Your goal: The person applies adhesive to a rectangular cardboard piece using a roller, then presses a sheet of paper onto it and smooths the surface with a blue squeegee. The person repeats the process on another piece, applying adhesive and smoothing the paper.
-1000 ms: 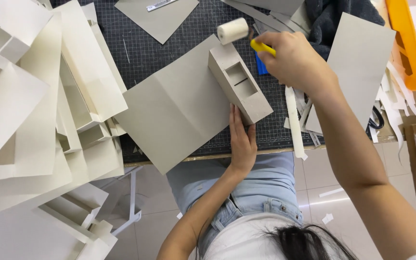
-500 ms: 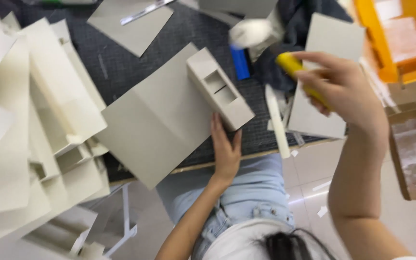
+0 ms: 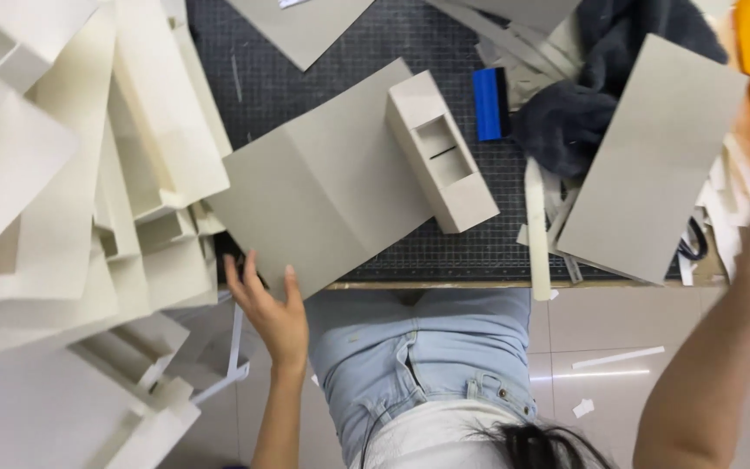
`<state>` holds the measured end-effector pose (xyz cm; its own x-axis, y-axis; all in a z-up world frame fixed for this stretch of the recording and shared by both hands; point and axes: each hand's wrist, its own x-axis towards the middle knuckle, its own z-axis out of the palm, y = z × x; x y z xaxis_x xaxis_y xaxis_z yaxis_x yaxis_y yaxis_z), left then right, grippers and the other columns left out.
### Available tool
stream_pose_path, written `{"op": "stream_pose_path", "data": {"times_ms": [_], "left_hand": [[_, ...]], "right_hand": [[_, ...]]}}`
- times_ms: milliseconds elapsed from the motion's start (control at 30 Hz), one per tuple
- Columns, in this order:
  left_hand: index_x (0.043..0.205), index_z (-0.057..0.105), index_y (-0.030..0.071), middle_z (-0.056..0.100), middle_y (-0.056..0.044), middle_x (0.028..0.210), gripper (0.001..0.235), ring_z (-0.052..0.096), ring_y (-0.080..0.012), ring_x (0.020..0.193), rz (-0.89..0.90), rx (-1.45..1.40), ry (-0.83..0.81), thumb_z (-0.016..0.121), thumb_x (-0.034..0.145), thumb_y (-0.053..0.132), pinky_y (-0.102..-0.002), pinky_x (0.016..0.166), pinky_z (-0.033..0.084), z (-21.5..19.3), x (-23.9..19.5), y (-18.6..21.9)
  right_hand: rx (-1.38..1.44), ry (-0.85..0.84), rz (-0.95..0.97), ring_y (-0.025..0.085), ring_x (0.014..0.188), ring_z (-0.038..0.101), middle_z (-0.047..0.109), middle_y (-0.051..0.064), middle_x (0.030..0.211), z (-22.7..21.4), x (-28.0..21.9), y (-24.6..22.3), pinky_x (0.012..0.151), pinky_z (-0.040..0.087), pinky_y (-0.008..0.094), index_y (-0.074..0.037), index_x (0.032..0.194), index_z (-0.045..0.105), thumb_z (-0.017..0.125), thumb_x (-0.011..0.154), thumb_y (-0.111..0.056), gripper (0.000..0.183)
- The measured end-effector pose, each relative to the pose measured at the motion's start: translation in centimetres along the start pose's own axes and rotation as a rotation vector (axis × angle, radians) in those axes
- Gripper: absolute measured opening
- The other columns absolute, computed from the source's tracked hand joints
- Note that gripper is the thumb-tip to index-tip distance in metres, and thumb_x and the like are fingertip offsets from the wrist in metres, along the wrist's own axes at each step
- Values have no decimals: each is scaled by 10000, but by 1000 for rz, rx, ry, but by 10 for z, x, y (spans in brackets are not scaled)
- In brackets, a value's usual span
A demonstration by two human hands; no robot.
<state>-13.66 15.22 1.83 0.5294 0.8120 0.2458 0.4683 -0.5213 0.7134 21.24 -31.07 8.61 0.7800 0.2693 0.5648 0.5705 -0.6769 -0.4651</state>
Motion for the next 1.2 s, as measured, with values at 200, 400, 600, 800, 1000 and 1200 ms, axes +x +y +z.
{"op": "stream_pose_path", "data": {"times_ms": [200, 400, 600, 800, 1000, 1200], "left_hand": [[1500, 368, 139, 581, -171, 1195, 807, 625, -337, 1018, -309, -139, 151, 840, 851, 218, -457, 888, 504, 20, 12, -18], [1331, 528, 47, 690, -289, 1025, 618, 675, -502, 973, -314, -53, 12, 825, 794, 114, -559, 776, 547, 1, 24, 19], [1341, 511, -15, 691, -341, 1035, 617, 688, -515, 956, -343, -179, -133, 801, 801, 61, -546, 731, 565, -2, 24, 44], [1382, 457, 4, 686, -328, 1089, 636, 695, -472, 989, -376, -232, -198, 766, 833, 86, -522, 723, 597, 4, 16, 48], [1396, 433, 9, 692, -310, 1101, 601, 709, -445, 970, -358, -295, -248, 718, 870, 64, -500, 711, 615, 4, 11, 48], [1426, 415, 43, 701, -267, 1124, 574, 727, -391, 964, -400, -399, -262, 678, 918, 85, -451, 700, 639, 20, 2, 50]], "right_hand": [[405, -389, -30, 419, 1263, 444, 463, 241, 1434, 123, -66, -200, 1108, 361, 533, 60, 1474, 378, 961, 545, -111, 1110], [380, -326, 240, 406, 1304, 381, 377, 182, 1376, 172, -98, -218, 1125, 307, 549, 5, 1446, 383, 991, 631, -322, 1068], [649, -152, 327, 523, 1289, 458, 356, 108, 1478, 144, -71, -224, 958, 561, 590, -119, 1402, 399, 764, 885, 74, 662], [1298, -217, 1117, 311, 1171, 575, 482, 50, 1271, 112, -34, -241, 1039, 597, 549, -136, 1230, 524, 618, 918, -204, 333], [1317, -175, 1179, 366, 1165, 584, 488, 125, 1264, 138, -61, -185, 946, 566, 623, -162, 1233, 549, 708, 963, -310, 347], [1379, -408, 1143, 325, 1075, 622, 490, 204, 1207, 126, -65, -213, 949, 600, 436, -14, 1340, 486, 686, 861, -257, 572]]}}
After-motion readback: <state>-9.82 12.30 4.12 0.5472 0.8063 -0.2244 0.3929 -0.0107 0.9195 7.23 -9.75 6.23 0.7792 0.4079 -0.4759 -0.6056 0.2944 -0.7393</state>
